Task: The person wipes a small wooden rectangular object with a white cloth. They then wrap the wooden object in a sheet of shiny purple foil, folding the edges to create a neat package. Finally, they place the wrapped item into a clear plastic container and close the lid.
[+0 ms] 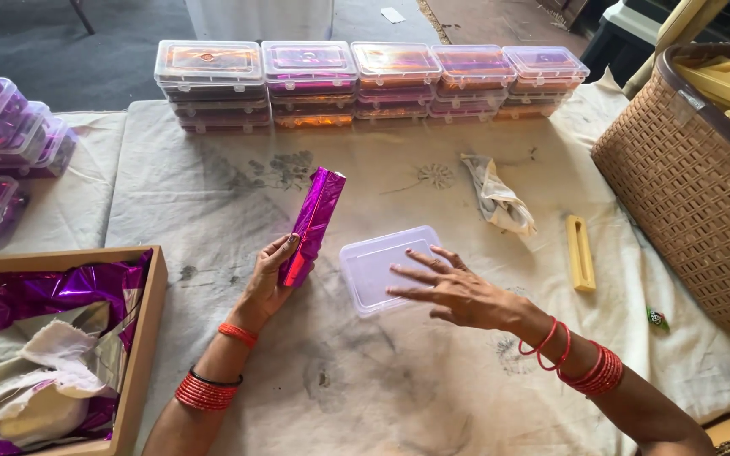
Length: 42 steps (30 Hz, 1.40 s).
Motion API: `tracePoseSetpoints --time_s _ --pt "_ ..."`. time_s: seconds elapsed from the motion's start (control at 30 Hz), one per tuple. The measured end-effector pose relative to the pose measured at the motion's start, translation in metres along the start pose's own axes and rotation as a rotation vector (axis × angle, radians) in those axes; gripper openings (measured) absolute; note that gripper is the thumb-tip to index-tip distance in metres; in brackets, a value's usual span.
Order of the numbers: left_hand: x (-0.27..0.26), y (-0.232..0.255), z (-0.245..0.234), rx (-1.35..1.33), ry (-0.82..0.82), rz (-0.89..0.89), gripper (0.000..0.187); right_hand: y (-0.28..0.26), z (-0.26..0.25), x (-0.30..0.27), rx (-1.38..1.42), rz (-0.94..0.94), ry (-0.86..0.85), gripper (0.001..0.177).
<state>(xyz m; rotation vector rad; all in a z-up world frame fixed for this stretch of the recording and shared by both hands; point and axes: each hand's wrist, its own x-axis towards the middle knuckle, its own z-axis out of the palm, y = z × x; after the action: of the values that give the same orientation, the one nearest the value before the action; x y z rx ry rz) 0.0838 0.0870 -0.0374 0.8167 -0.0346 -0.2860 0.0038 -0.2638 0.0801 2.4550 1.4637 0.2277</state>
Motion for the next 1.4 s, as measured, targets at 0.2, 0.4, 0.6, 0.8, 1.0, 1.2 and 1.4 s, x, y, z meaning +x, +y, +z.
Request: tracePoseSetpoints --time_s 0.2,0.4,0.6,0.8,1.0,1.2,1.4 --pt "0.0 -0.001 -0.001 -0.022 -0.001 -0.001 0.031 0.006 0.027 -0.026 0.391 0.23 0.16 0.078" --pt "0.0 -0.003 -0.003 -0.04 -0.014 0.026 0.029 0.011 0.022 -0.041 0.334 0.094 0.421 0.026" --pt "-0.005 0.005 0.006 -0.023 -0.052 0.027 0.032 0.014 0.006 -0.034 0.417 0.168 0.575 0.016" --pt "-0.008 0.007 0.006 -0.008 -0.077 0.012 0.039 0.035 -0.003 -0.017 0.684 0.411 0.781 0.014" --pt "-0.015 0.008 0.017 -0.097 -0.241 0.002 0.042 0.074 -0.033 0.037 0.057 0.633 0.916 0.022" --pt "-0.025 0.014 0.016 -0.121 -0.49 -0.096 0.046 0.093 0.037 0.067 0.536 0.671 0.719 0.01" --pt "-0.033 0.008 0.027 -0.16 -0.638 -0.25 0.039 0.051 0.093 0.058 1.042 0.415 0.439 0.045"
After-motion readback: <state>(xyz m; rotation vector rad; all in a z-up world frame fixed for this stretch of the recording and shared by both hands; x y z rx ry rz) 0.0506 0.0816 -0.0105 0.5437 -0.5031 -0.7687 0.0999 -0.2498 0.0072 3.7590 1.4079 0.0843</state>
